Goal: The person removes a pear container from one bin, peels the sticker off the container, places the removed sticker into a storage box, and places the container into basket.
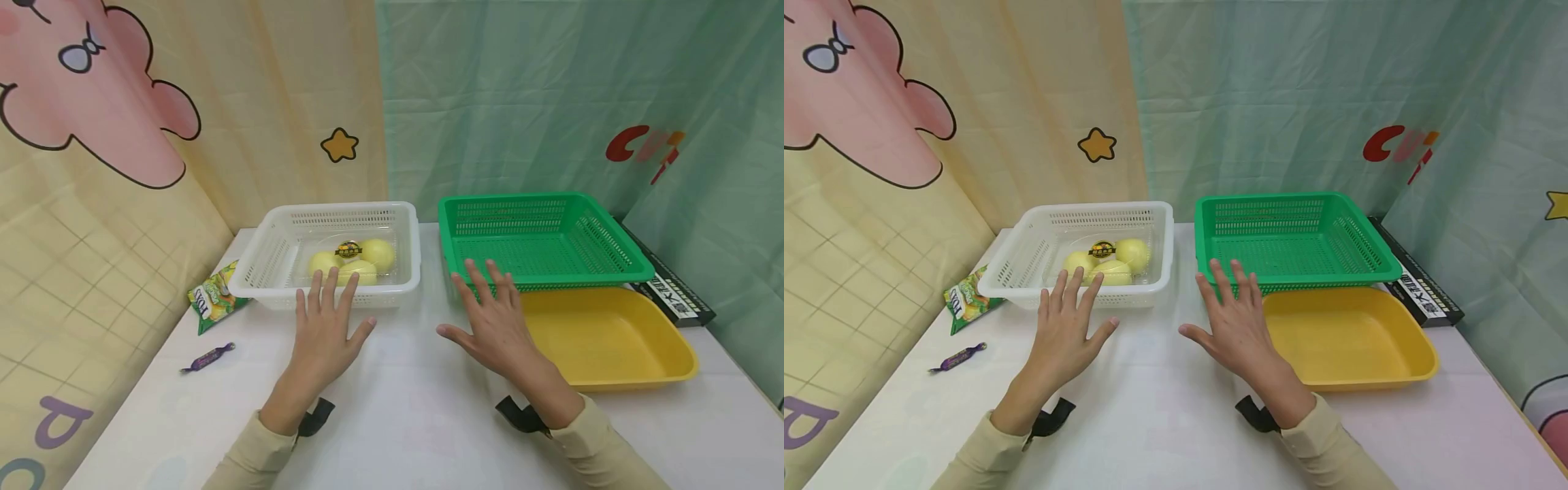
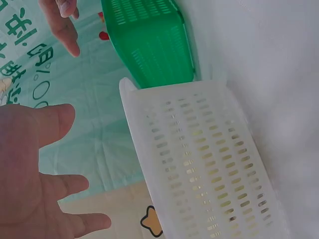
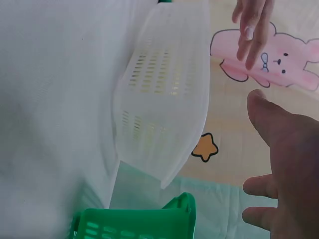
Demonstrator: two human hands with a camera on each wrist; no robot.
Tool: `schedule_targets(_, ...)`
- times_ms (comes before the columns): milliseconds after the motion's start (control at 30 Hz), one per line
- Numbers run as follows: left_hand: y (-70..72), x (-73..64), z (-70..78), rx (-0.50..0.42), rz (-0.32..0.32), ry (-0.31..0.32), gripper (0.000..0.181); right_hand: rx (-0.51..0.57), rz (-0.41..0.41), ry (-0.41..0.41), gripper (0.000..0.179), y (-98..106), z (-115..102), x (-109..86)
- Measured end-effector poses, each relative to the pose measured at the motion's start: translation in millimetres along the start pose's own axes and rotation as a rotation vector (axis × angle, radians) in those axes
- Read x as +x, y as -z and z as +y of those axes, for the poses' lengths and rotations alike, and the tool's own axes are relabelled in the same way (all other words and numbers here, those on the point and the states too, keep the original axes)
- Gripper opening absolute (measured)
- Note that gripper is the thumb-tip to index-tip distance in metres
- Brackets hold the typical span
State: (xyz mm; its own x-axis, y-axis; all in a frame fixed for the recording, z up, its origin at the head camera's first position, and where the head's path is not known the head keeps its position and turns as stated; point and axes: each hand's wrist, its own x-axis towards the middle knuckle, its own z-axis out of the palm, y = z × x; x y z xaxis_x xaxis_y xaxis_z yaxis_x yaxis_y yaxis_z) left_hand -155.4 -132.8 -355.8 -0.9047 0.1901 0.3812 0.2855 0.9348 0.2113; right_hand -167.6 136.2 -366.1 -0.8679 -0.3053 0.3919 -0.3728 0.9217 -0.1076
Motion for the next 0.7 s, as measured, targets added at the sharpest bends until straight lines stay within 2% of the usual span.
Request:
schedule_targets(233,5.1,4.9,-7.0,-0.004,-0.004,0.026,0.073,0.023,-0.01,0.003,0.087,1,-7,7.4)
schedule_targets(700,15.8,18.0,-27.4,-0.056,0.01,0.078,0.073,0.107,0.03,0.028,0.082,-1,-19,24.7)
